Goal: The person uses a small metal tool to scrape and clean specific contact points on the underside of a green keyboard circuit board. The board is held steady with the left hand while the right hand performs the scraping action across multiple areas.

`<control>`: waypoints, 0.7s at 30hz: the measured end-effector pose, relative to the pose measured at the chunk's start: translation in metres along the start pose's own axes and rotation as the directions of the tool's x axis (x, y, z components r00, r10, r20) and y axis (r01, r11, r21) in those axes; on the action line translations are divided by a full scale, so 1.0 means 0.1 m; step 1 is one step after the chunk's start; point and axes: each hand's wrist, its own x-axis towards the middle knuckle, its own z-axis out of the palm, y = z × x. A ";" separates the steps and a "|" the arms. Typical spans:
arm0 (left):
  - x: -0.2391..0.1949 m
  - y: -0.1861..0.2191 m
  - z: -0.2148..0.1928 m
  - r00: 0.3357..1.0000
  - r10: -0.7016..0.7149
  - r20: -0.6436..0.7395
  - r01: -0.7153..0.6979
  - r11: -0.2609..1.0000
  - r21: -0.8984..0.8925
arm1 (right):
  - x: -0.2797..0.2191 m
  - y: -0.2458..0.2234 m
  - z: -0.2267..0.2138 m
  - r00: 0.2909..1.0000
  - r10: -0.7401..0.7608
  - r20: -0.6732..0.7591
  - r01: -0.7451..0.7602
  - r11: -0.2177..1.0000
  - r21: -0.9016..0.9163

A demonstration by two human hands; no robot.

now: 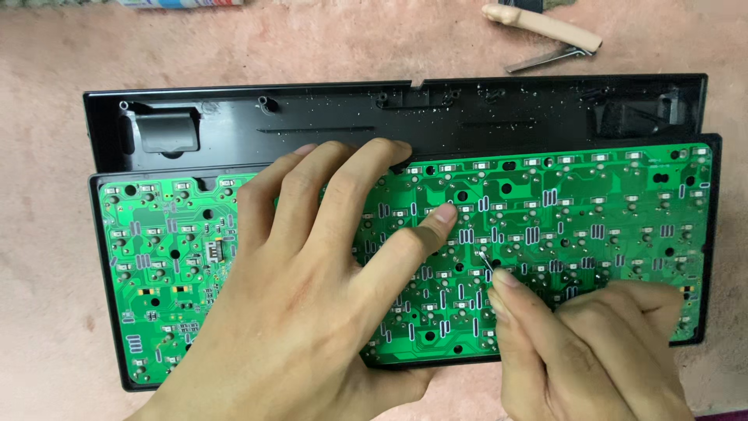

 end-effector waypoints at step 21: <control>-0.01 0.02 -0.03 1.000 -0.028 0.003 0.028 0.998 -0.050 | -0.01 -0.01 0.00 0.998 0.041 -0.041 -0.040 0.999 0.015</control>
